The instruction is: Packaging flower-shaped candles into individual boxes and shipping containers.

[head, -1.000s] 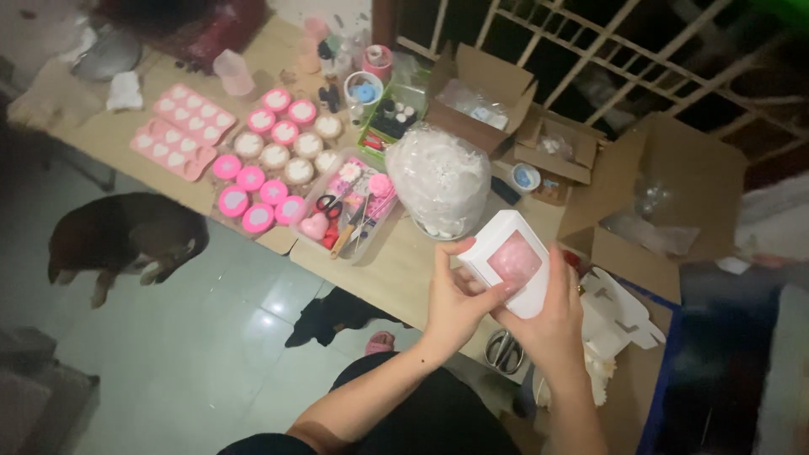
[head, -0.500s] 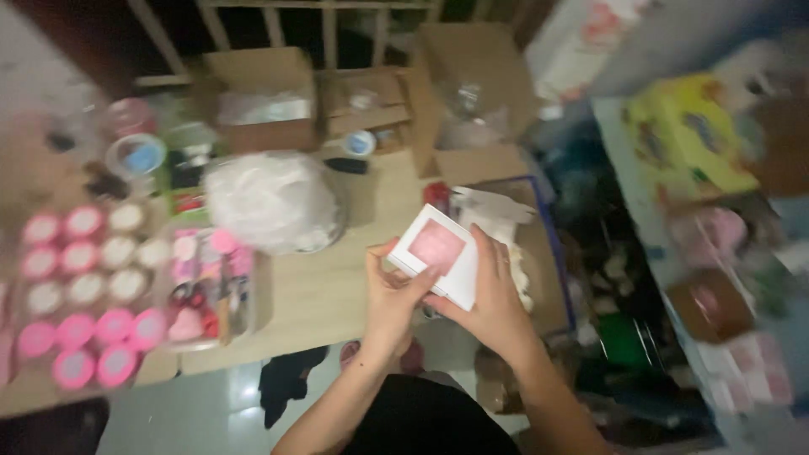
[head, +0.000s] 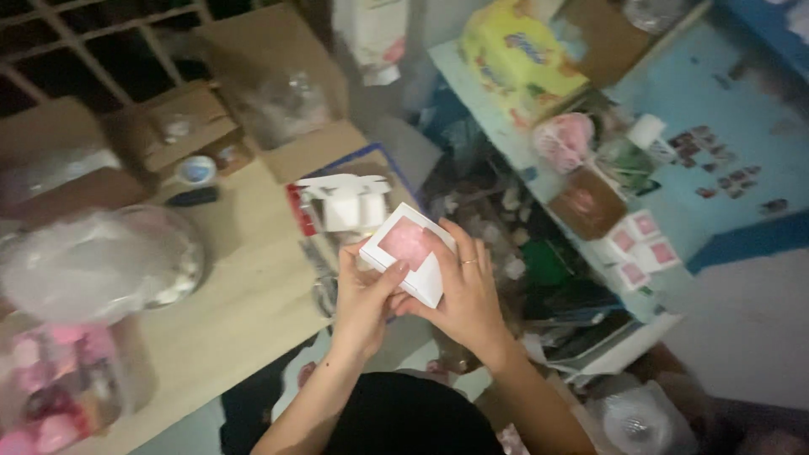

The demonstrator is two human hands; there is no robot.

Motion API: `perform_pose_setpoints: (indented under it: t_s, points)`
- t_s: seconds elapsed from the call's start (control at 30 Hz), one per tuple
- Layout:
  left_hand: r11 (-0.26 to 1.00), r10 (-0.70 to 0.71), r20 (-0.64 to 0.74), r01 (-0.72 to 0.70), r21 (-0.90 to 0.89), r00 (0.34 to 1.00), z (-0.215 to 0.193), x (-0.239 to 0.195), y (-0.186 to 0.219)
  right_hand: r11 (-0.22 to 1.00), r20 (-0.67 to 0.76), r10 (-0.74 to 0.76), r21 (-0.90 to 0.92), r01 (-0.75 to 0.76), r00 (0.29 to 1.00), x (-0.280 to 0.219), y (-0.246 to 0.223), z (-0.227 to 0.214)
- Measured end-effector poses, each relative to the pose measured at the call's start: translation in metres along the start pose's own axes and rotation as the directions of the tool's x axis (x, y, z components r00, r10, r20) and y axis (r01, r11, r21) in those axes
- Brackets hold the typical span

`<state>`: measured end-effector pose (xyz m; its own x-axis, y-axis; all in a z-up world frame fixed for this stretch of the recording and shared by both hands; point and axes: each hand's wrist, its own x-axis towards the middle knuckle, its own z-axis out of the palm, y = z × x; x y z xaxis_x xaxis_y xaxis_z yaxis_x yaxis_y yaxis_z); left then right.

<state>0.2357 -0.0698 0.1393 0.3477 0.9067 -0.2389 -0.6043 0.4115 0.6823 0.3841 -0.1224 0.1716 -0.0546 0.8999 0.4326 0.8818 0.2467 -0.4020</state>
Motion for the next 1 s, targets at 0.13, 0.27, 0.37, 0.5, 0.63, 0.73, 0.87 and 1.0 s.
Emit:
perform_pose_setpoints:
  t_s: [0.13,0.27,0.37,0.5,0.63,0.73,0.87,1.0]
  points:
    - [1.000,-0.011,0.035,0.011,-0.004,0.999,0.046,0.005,-0.072,0.994,-0.188,0.063,-0.076,-0.079,0.980,-0.045,0.059,-0.017]
    - [0.994,-0.107,0.051,0.106,0.016,0.993,0.085,0.014,-0.118,0.995,-0.226,0.012,0.104,0.012,0.974,-0.091,0.131,-0.069]
    - [0.949,-0.221,0.154,0.177,0.260,0.963,0.106,0.017,-0.143,0.740,-0.039,0.169,0.665,-0.100,0.985,-0.126,0.183,-0.122]
    - [0.925,-0.353,0.568,0.188,0.329,0.743,0.161,0.000,-0.175,0.741,0.224,0.208,0.599,-0.303,0.952,-0.167,0.222,-0.179]
    - [0.842,-0.374,0.510,0.053,0.537,0.774,0.215,-0.020,-0.206,0.625,0.158,0.370,0.687,-0.371,0.916,-0.224,0.264,-0.189]
    - [0.598,-0.030,0.733,-0.575,0.558,0.680,0.214,-0.012,-0.252,0.675,0.116,0.424,0.621,-0.399,0.898,-0.256,0.268,-0.199]
    - [0.393,-0.318,0.581,-0.453,0.800,0.749,0.202,-0.009,-0.315,0.840,0.112,0.384,0.368,-0.397,0.916,-0.307,0.284,-0.200]
    - [0.507,-0.337,0.633,-0.432,0.746,0.697,0.173,-0.002,-0.386,0.741,0.285,0.513,0.330,-0.585,0.810,-0.340,0.345,-0.170]
